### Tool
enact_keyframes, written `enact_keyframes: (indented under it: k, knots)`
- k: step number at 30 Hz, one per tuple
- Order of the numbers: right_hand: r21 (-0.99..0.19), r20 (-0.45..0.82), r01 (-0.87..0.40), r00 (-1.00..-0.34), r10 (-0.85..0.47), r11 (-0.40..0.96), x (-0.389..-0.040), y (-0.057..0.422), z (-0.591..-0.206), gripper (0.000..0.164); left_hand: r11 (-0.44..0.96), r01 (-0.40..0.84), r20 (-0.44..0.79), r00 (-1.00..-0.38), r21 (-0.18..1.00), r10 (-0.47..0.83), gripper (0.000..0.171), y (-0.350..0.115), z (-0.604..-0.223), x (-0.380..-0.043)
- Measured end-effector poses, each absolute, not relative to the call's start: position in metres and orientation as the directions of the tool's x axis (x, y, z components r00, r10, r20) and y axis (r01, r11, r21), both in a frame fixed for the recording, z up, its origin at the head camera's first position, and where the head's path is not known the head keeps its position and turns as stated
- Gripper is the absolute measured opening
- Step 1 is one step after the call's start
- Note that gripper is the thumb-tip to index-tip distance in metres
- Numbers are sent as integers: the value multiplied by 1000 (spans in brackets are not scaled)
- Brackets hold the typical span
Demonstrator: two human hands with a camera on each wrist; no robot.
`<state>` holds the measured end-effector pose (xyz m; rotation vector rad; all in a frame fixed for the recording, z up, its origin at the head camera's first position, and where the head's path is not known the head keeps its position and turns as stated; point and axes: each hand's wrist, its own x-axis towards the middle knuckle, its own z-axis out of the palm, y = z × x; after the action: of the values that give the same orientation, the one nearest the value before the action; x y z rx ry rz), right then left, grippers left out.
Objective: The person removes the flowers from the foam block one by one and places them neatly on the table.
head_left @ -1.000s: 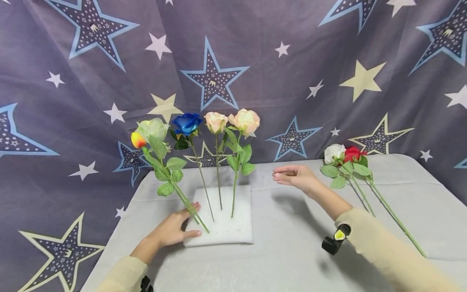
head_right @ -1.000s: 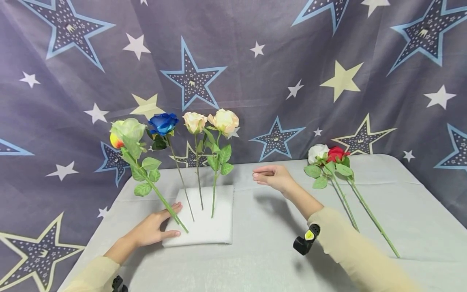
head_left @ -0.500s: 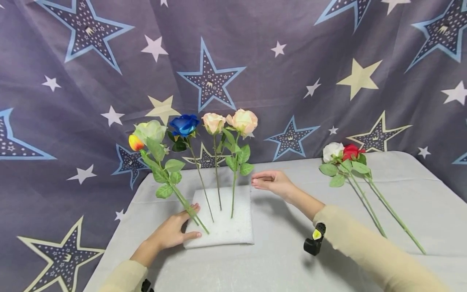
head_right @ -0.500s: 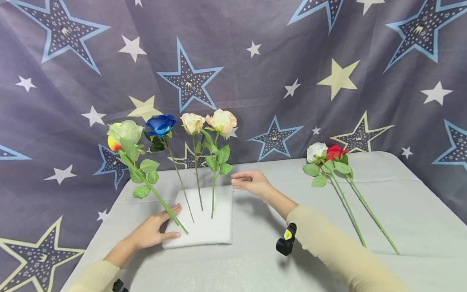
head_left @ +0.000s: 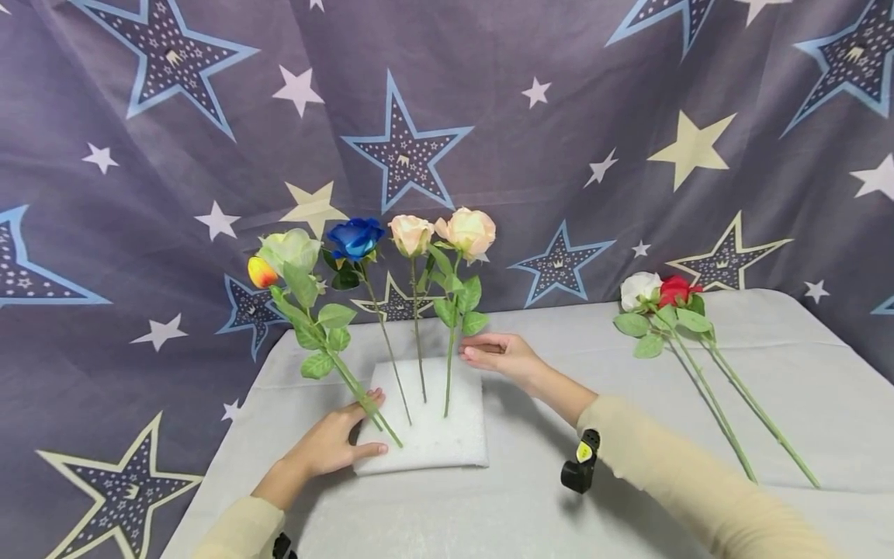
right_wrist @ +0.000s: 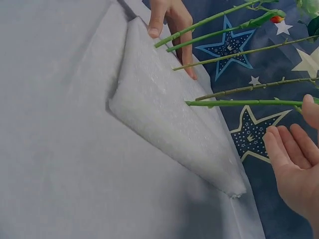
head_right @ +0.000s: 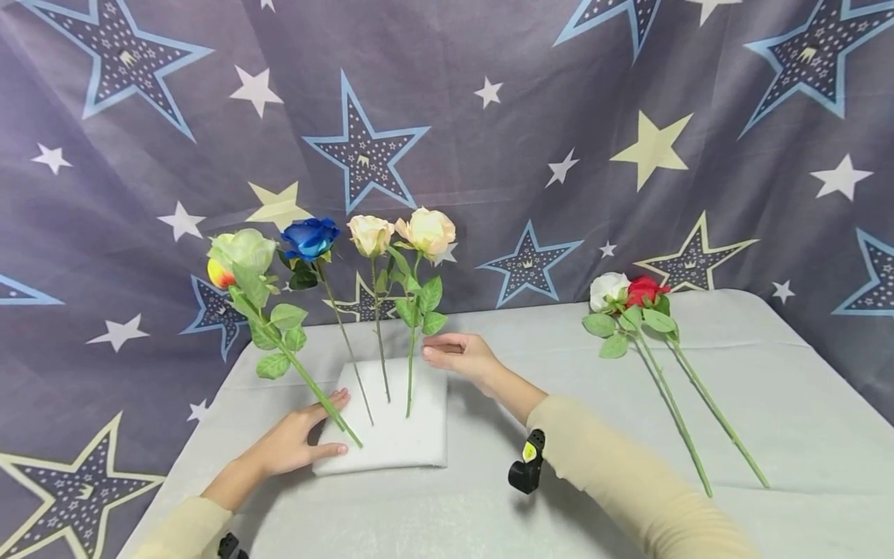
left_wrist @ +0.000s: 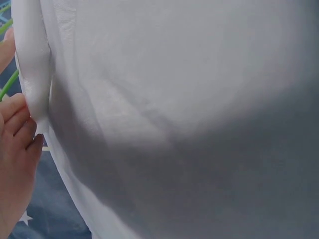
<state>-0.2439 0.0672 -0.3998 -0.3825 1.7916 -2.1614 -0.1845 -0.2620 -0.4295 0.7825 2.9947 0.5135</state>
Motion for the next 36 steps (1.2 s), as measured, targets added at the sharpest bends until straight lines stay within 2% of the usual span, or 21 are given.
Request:
enact_keyframes:
  k: [7, 17, 28, 31, 36]
  knots:
    - [-933, -33, 177, -910, -414, -313, -247, 59, -400, 46, 815, 477, 97, -876, 329, 473, 82, -262, -428, -185]
    - [-857, -99, 291, -903, -417, -425, -250, 47, -406, 50, 824, 464, 70, -881, 325, 468, 84, -262, -428, -186]
    - [-821, -133, 358, -877, -461, -444, -252, 40, -408, 49, 828, 469, 89, -880, 306, 466, 84, -261, -429, -186]
    - [-803, -142, 383, -868, -476, -456, -251, 39, -409, 45, 826, 470, 90, -880, 311, 466, 84, -261, -430, -185]
    - [-792, -144, 397, -860, -489, -464, -250, 39, -409, 30, 827, 468, 82, -880, 312, 468, 85, -262, -431, -185]
